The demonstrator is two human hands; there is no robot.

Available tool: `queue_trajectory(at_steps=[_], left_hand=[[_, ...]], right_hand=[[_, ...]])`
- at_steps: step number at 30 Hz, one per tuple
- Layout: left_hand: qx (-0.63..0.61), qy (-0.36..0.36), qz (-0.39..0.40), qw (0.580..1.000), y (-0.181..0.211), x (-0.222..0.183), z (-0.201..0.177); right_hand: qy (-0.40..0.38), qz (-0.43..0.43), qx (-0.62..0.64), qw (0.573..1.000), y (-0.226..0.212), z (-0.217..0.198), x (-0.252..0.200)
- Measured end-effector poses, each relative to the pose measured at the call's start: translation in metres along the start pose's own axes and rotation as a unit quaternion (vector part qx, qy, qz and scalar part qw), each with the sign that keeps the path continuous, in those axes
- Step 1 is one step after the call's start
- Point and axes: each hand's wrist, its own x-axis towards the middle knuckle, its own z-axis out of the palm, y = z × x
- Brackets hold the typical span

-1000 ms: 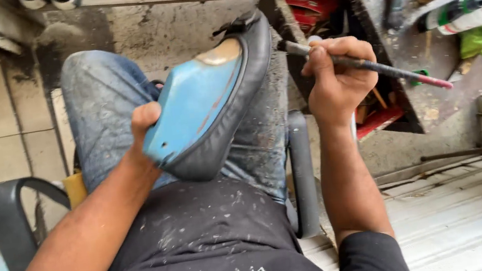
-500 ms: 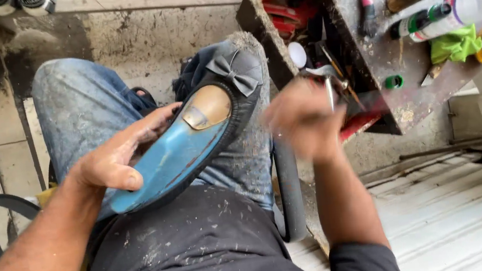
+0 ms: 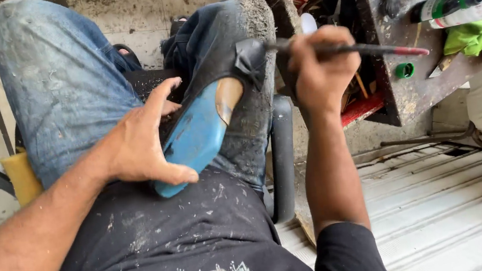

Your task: Applying dye or edge dressing to the perimeter of a shoe sole using a brush

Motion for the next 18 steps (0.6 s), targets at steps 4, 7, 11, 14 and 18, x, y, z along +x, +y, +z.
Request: queue_trajectory(at_steps=[4, 7, 11, 14, 18], left_hand=[[0.060, -0.009, -0.099, 0.993, 0.016, -0.027, 0.002], [0.066, 0.002, -0.123, 0.990, 0.014, -0.047, 0.011], [0.117, 0.165, 0.033, 0.979, 0.032, -0.066, 0.006], [0.195, 0.292, 0.199, 0.915, 0.048, -0.072, -0.013], [0.195, 0.304, 0.331, 0.872, 0.047, -0.055, -0.021]], right_hand=[[0.090, 0.044, -0.086, 0.991, -0.015, 0.006, 0.002], [0.036, -0.013, -0.076, 0.996, -0.031, 0.007, -0.008], [0.102, -0.019, -0.058, 0.993, -0.024, -0.001, -0.005], [0.028, -0.026, -0.090, 0.995, -0.088, 0.050, 0.001], [-0.071, -0.052, -0.004, 0.996, -0.092, 0.045, -0.025]])
